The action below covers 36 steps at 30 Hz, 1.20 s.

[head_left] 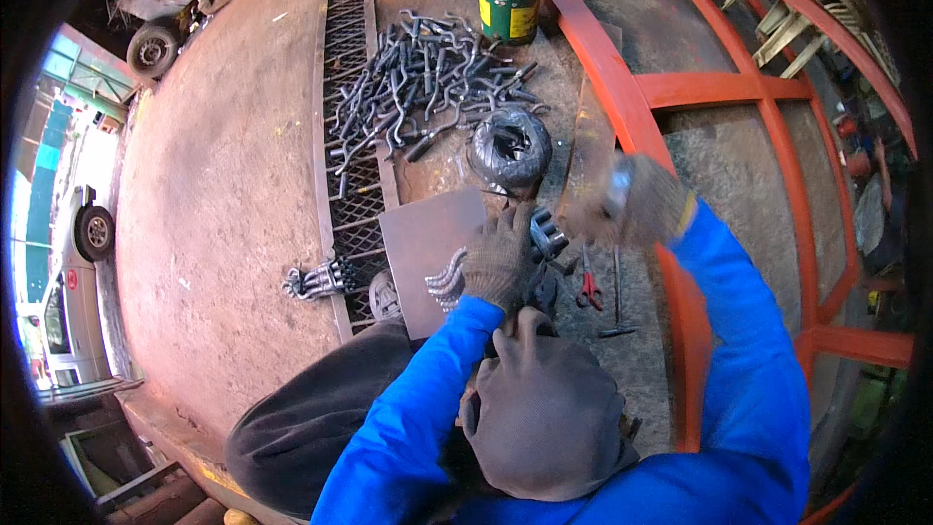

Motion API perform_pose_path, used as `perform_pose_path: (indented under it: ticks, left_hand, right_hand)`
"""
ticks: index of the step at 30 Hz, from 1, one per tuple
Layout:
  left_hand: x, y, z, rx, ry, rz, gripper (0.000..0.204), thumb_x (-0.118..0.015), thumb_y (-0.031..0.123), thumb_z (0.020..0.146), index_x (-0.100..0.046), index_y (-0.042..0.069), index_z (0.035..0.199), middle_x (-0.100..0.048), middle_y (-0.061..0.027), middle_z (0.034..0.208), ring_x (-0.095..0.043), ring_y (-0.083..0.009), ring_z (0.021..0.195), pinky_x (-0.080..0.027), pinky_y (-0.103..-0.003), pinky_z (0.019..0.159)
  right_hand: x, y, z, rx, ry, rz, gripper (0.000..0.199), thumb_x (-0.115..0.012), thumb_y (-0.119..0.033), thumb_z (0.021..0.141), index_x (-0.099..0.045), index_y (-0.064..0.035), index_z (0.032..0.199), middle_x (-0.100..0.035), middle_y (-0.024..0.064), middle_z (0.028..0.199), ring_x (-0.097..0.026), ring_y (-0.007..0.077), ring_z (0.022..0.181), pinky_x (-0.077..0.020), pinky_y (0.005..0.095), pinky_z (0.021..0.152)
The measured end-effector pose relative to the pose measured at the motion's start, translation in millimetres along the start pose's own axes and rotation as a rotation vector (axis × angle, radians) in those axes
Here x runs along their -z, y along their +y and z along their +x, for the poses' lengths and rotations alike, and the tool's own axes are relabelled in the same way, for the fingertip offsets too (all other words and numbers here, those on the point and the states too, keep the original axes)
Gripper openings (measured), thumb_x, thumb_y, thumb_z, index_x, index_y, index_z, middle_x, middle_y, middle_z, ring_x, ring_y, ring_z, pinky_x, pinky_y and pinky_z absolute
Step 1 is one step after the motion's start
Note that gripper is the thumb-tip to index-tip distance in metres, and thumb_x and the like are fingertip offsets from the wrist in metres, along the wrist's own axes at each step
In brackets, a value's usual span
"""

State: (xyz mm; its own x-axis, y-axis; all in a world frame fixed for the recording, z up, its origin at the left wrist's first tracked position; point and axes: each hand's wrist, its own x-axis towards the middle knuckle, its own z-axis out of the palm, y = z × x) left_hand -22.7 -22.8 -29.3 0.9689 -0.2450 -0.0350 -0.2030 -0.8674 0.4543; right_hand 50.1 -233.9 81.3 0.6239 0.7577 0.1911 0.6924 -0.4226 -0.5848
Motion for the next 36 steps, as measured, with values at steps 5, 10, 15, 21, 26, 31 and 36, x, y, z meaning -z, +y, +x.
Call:
perform_pose_path:
  ticks: [5,10,15,21,26,31,36]
  left_hand:
    - [-3,6,0,0.000,0.096,-0.062,0.064,-0.072,0.042,0.080,-0.050,0.008,0.130,-0.061,-0.0178,0.116,-0.059,-0.0378,0.105,-0.047,-0.048,0.089]
    - [-9,8,3,0.033,0.115,-0.024,0.067,-0.071,0.046,0.080,-0.049,0.010,0.133,-0.061,-0.0173,0.116,-0.060,-0.0371,0.104,-0.047,-0.048,0.088]
    - [6,5,6,0.001,0.009,-0.129,0.075,-0.076,0.031,0.071,-0.046,0.011,0.137,-0.053,-0.0189,0.130,-0.055,-0.0385,0.115,-0.045,-0.048,0.094]
    - [35,-17,16,-0.153,-0.203,-0.457,0.085,-0.082,0.041,0.061,-0.052,0.016,0.137,-0.055,-0.0204,0.132,-0.049,-0.0427,0.122,-0.040,-0.049,0.104]
    - [17,-13,5,-0.081,0.032,-0.458,0.076,-0.084,0.047,0.061,-0.060,0.014,0.126,-0.063,-0.0187,0.121,-0.056,-0.0398,0.112,-0.044,-0.048,0.096]
    - [24,-3,3,0.080,-0.034,-0.492,0.067,-0.082,0.042,0.067,-0.062,0.013,0.124,-0.067,-0.0168,0.115,-0.063,-0.0373,0.108,-0.050,-0.045,0.092]
    - [41,-9,5,0.119,-0.148,-0.499,0.060,-0.077,0.038,0.073,-0.063,0.007,0.122,-0.069,-0.0175,0.112,-0.065,-0.0364,0.107,-0.050,-0.044,0.093]
  right_hand:
    - [-31,-97,-76,-0.106,-0.306,-0.305,0.024,-0.070,-0.032,0.081,-0.061,-0.0121,0.072,-0.055,0.0100,0.057,-0.060,0.0310,0.055,-0.0467,0.0435,0.050]
    - [-73,-116,-121,-0.274,-0.038,-0.162,0.013,-0.068,-0.018,0.080,-0.057,-0.0128,0.084,-0.053,0.0107,0.058,-0.059,0.0330,0.055,-0.0456,0.0453,0.048]
    - [-70,-124,-105,-0.306,0.057,-0.253,0.015,-0.069,-0.016,0.080,-0.055,-0.0113,0.083,-0.053,0.0110,0.058,-0.059,0.0353,0.054,-0.0453,0.0461,0.048]
    - [-56,-130,-100,-0.241,0.017,-0.414,0.015,-0.064,-0.023,0.086,-0.059,-0.0099,0.090,-0.059,0.0172,0.066,-0.063,0.0382,0.062,-0.0497,0.0504,0.056]
    - [-61,-135,-76,-0.621,-0.063,-0.086,0.022,-0.062,-0.028,0.088,-0.061,-0.0082,0.097,-0.065,0.0187,0.079,-0.065,0.0396,0.073,-0.0519,0.0498,0.064]
    - [-55,-113,-41,-0.449,0.107,-0.162,0.022,-0.062,-0.028,0.088,-0.061,-0.0083,0.097,-0.065,0.0202,0.083,-0.065,0.0407,0.079,-0.0516,0.0512,0.069]
    - [-22,-78,25,-0.447,-0.085,-0.212,0.027,-0.059,-0.033,0.088,-0.062,-0.0095,0.101,-0.067,0.0201,0.091,-0.065,0.0396,0.089,-0.0507,0.0498,0.079]
